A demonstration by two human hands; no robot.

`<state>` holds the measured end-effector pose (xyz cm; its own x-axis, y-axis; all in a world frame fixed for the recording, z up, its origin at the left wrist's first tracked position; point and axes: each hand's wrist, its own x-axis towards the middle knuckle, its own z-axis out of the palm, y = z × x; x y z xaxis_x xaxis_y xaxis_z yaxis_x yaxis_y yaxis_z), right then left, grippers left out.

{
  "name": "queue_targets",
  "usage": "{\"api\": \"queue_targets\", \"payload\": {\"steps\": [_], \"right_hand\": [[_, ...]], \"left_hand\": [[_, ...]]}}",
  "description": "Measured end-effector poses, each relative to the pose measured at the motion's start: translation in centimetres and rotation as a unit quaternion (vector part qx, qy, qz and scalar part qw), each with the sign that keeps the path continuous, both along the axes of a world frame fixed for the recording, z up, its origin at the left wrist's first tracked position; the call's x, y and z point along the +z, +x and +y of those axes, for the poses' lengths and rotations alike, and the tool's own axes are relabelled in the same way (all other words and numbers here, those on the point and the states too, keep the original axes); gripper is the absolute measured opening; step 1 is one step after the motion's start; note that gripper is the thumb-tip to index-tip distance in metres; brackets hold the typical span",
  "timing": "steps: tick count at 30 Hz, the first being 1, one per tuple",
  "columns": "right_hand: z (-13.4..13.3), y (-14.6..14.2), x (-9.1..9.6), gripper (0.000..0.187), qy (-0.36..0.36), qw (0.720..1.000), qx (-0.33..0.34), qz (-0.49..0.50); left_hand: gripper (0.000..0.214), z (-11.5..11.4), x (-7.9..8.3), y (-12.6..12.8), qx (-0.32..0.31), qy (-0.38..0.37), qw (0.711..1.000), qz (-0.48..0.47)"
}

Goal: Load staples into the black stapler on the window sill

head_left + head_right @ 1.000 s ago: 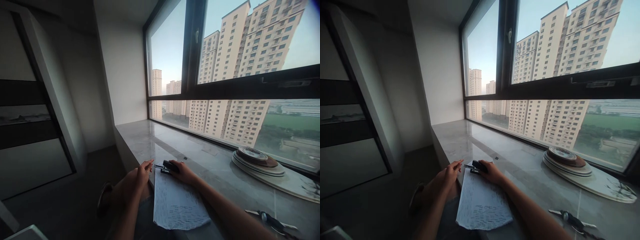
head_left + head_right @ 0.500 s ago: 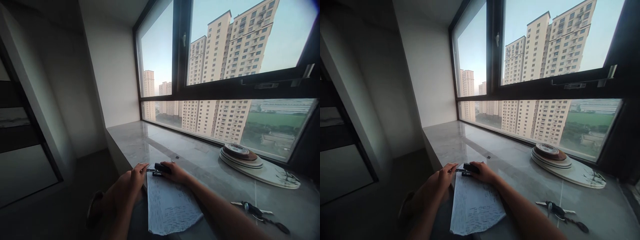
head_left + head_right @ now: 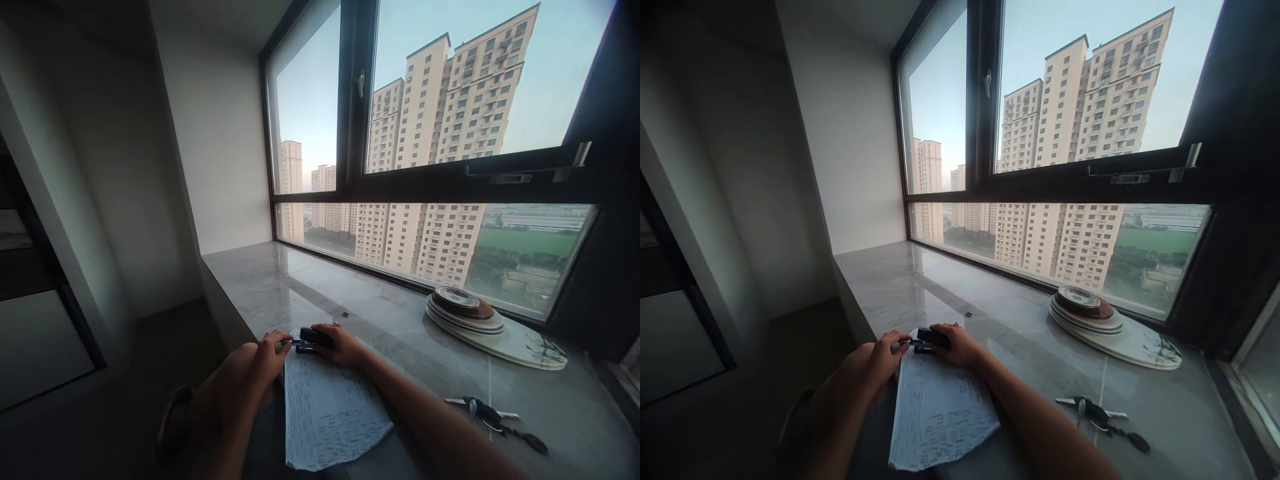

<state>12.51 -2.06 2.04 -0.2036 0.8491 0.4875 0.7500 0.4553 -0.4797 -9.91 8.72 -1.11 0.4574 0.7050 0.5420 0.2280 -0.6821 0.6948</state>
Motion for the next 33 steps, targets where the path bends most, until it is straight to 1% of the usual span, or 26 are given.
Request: {"api": "queue_targets", "payload": {"steps": [4, 7, 10, 13, 16, 20, 22, 24, 27, 30, 31, 33], "right_hand": [[0.0, 0.1, 0.0, 0.043, -0.001, 1.0, 0.002, 0.0], [-0.1, 0.1, 0.0, 0.044, 0.009, 1.0, 0.004, -0.001], [-0.1, 0.1, 0.0, 0.041, 0.017, 1.0, 0.006, -0.005], [-0.1, 0.1, 0.1, 0.037, 0.02, 1.0, 0.006, -0.006], [0.0, 0.1, 0.2, 0.037, 0.011, 1.0, 0.005, -0.001], [0.2, 0.2, 0.1, 0.037, 0.01, 1.0, 0.003, 0.004], [0.3, 0.1, -0.1, 0.035, 0.011, 1.0, 0.001, 0.001], [0.4, 0.1, -0.3, 0.035, 0.013, 1.0, -0.002, -0.001], [0.6, -0.1, -0.6, 0.036, 0.013, 1.0, -0.012, 0.001], [0.7, -0.2, -0.4, 0.037, -0.006, 1.0, -0.014, 0.006], [0.7, -0.2, -0.3, 0.038, -0.016, 1.0, -0.005, 0.008], [0.6, 0.2, 0.2, 0.043, -0.043, 0.998, 0.033, 0.01]], "left_hand": [[0.018, -0.1, 0.1, 0.3, -0.006, -0.029, 1.0, -0.001], [0.018, -0.5, 0.1, 0.4, -0.008, -0.017, 1.0, 0.012], [0.022, -1.1, -0.1, 0.3, 0.035, 0.051, 0.996, 0.061], [0.029, -1.9, -0.2, 0.1, 0.093, 0.111, 0.982, 0.124], [0.036, -2.5, -0.2, 0.1, 0.12, 0.118, 0.972, 0.161], [0.04, -3.4, -0.5, 1.0, 0.136, 0.108, 0.971, 0.166], [0.046, -4.1, -0.7, 1.9, 0.118, 0.1, 0.974, 0.164], [0.056, -4.7, -1.0, 2.7, 0.084, 0.088, 0.98, 0.157], [0.067, -5.2, -1.3, 3.2, 0.053, 0.048, 0.989, 0.126], [0.062, -4.7, -0.8, 2.5, 0.019, -0.002, 0.997, 0.08], [0.056, -4.4, -0.6, 2.1, 0.001, -0.021, 0.998, 0.064], [0.045, -3.9, 0.0, 1.3, -0.025, -0.063, 0.997, 0.031]]}}
